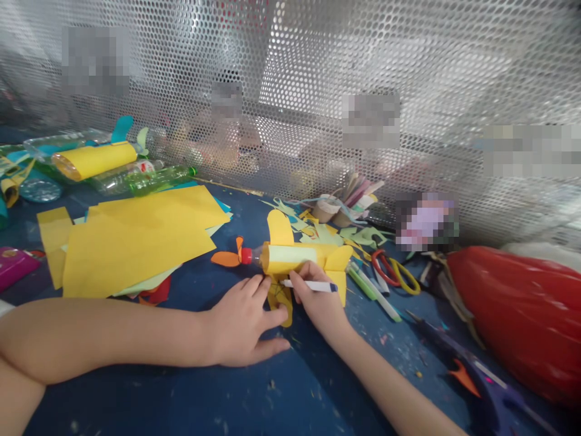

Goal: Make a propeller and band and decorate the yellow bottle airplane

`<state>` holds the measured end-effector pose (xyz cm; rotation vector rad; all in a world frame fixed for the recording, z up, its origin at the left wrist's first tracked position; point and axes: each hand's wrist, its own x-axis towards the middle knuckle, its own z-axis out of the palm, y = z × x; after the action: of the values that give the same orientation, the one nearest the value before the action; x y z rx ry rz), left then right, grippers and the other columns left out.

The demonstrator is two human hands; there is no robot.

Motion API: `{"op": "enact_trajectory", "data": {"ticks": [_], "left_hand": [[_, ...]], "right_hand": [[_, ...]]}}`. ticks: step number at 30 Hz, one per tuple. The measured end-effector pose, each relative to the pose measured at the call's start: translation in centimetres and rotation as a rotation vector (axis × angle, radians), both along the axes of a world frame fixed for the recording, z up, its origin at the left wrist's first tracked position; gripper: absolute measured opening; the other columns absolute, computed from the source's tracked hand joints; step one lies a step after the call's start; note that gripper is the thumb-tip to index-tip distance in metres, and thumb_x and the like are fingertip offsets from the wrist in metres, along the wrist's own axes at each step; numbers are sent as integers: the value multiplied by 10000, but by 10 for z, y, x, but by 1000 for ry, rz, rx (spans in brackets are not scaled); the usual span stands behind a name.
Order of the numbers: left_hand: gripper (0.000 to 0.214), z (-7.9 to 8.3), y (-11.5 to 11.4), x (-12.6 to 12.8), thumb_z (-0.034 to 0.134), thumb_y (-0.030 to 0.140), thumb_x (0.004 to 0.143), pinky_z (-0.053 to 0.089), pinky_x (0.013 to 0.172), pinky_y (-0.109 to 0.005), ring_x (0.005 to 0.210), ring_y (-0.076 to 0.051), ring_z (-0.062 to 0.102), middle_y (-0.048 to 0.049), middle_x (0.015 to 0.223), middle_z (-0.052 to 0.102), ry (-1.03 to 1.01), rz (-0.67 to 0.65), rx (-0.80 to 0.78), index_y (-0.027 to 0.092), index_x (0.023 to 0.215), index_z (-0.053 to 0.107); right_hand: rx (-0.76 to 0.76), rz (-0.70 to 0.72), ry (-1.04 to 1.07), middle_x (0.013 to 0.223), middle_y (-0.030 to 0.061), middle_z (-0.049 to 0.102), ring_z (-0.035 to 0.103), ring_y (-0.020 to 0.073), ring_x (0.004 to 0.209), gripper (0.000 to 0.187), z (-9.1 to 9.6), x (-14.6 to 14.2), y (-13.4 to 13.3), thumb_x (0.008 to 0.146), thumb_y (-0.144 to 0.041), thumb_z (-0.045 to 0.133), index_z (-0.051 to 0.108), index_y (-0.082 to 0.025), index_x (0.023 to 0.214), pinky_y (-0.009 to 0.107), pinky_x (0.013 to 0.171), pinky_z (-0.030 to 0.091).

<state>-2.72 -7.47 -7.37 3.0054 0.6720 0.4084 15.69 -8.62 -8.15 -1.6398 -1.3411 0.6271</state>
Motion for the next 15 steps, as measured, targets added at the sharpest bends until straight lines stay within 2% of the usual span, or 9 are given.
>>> {"op": "enact_trajectory", "data": {"ticks": [15], "left_hand": [[499,0,1,-1,349,568,885,397,919,-526,1174,-385,443,-202,1273,484,3,-2,-1,210,1148,576]], "right_hand": [[5,-1,24,407,-88,421,381,100,397,278,-1,0,-1,787,-328,533,355,-243,591,234,440,311]]}}
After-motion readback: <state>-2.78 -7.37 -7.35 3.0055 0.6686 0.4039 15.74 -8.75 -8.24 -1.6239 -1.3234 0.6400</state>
